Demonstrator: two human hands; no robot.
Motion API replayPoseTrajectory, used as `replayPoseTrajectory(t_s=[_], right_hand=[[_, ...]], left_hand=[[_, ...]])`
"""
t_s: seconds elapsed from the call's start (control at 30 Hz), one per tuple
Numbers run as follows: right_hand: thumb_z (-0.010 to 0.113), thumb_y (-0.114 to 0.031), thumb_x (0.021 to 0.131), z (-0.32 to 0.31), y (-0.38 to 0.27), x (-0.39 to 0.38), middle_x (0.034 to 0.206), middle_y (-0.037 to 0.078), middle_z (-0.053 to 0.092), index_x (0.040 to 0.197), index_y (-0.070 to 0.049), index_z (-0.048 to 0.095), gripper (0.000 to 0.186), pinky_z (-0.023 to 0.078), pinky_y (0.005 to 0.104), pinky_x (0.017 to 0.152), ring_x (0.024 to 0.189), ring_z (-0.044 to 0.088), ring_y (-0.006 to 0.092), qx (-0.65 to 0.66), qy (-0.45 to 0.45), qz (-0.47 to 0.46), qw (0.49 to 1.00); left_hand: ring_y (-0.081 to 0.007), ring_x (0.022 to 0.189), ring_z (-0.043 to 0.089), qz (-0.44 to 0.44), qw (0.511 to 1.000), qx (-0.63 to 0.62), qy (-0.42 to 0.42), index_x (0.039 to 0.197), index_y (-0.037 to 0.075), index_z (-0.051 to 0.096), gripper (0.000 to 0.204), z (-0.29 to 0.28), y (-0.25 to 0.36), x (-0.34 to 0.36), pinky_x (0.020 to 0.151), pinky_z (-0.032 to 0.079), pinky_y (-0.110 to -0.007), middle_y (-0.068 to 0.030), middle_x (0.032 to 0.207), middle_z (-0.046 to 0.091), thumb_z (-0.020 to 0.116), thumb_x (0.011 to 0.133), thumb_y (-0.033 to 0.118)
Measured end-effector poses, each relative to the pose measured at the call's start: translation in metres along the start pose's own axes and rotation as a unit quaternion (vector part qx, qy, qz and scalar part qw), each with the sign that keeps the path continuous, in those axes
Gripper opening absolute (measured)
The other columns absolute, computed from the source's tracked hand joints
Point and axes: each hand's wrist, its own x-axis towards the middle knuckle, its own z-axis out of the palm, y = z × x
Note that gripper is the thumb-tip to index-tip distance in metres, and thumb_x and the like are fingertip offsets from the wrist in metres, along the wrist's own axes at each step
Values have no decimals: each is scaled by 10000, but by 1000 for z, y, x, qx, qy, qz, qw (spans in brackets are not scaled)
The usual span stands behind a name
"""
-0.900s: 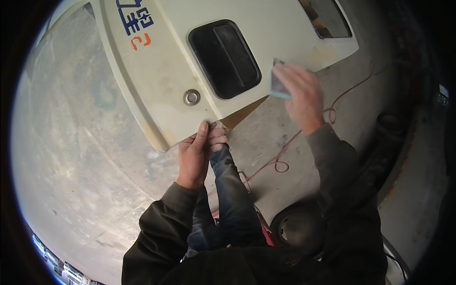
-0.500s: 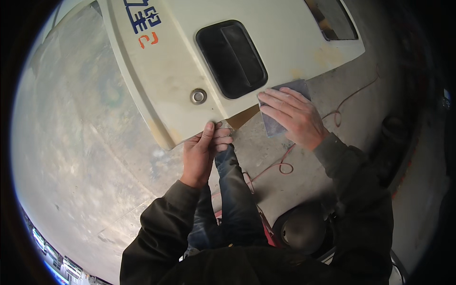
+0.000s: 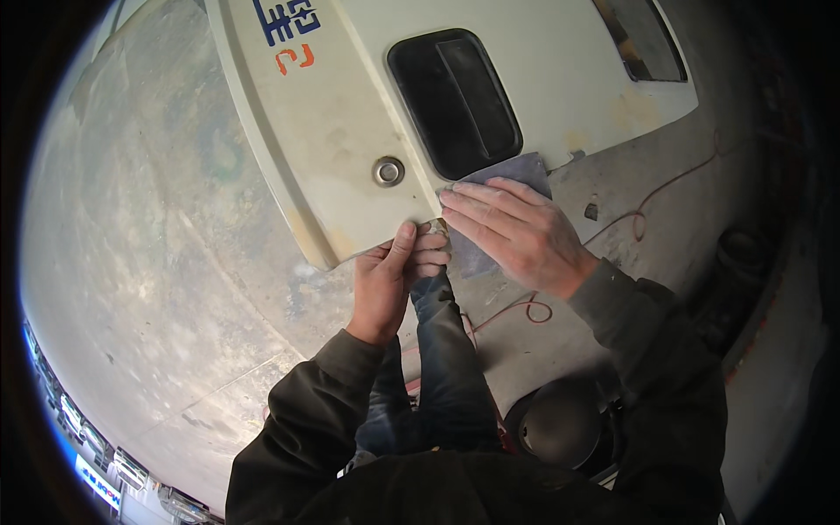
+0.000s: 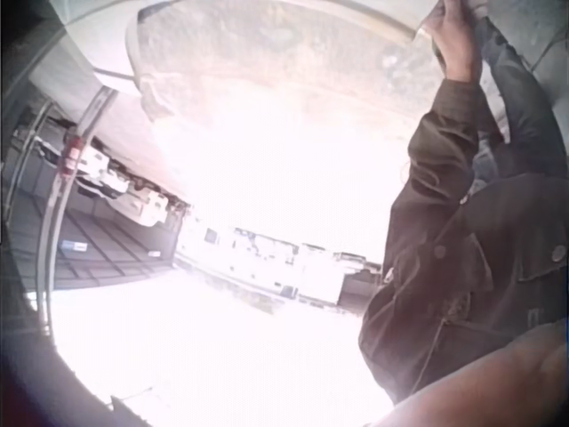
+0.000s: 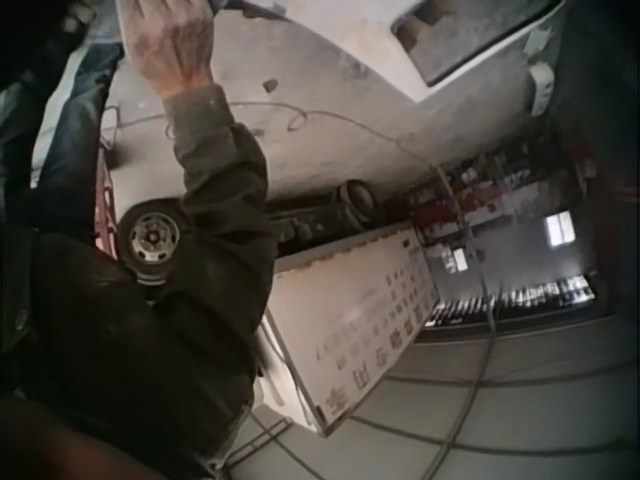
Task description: The person sands the surface of a detached white car door using a sanding block. They work methodically across the door's surface, including around the handle and window frame, and over blue and orange decals.
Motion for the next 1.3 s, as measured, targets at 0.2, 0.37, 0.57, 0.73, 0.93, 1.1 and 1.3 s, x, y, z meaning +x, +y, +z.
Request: replayPoseTrajectory(t_s=[0.2, 0.37, 0.57, 0.73, 0.93, 1.1, 1.3], right_hand=[[649, -52, 926, -8, 23, -2, 1355, 114, 711, 1270, 3, 725, 357, 542, 408, 1065, 1293, 661, 264, -31, -27, 42, 998], [647, 4, 905, 15, -7, 10, 1366, 120, 712, 1282, 10, 718, 384, 532, 424, 1078, 1297, 660, 276, 13, -2, 44, 999], [658, -24, 913, -11, 32, -23, 1357, 122, 708, 1322, 8, 701, 413, 529, 438, 1085, 1312, 645, 267, -71, -20, 86, 994], [602, 46, 908, 10, 7, -41, 1445, 135, 677, 1353, 5, 700, 458, 481, 474, 1153, 1391, 608, 283, -91, -2, 125, 988], [605, -15, 956, 36, -16, -28, 1494, 80, 658, 1370, -55, 707, 428, 410, 458, 1205, 1431, 580, 221, -9, 20, 100, 995], [593, 36, 914, 39, -26, -36, 1472, 114, 668, 1341, -22, 717, 449, 430, 471, 1193, 1429, 582, 253, -19, 73, 186, 980], [622, -25, 929, 51, -50, -17, 1410, 111, 697, 1367, -1, 695, 445, 473, 480, 1157, 1393, 602, 256, 33, 54, 120, 991]], left_hand=[[-204, 918, 747, -3, 1000, -20, -19, 1267, -52, 663, 418, -20, 1, 12, 774, 570, -291, -143, 1099, 775, 549, 1146, 331], [-202, 916, 745, 0, 999, -31, -21, 1269, -56, 663, 418, -18, -4, 16, 770, 568, -294, -142, 1097, 773, 551, 1146, 327], [-195, 908, 740, -4, 1000, -25, -11, 1269, -59, 662, 420, -20, 2, 11, 772, 567, -294, -131, 1093, 769, 558, 1143, 328], [-172, 884, 714, -12, 999, -37, -3, 1261, -53, 665, 403, -11, 5, 9, 769, 554, -286, -111, 1062, 762, 577, 1136, 320], [-125, 800, 644, 7, 1000, -13, 4, 1212, -25, 693, 353, -26, 1, 10, 738, 521, -270, -50, 965, 730, 605, 1125, 305], [-104, 780, 621, 23, 999, -39, -14, 1113, 1, 713, 298, -24, 2, 12, 724, 499, -259, -23, 927, 710, 621, 1118, 285], [-63, 722, 524, 20, 998, -63, 22, 1119, -13, 732, 255, -31, -3, 14, 662, 434, -252, 34, 862, 639, 705, 1070, 236]])
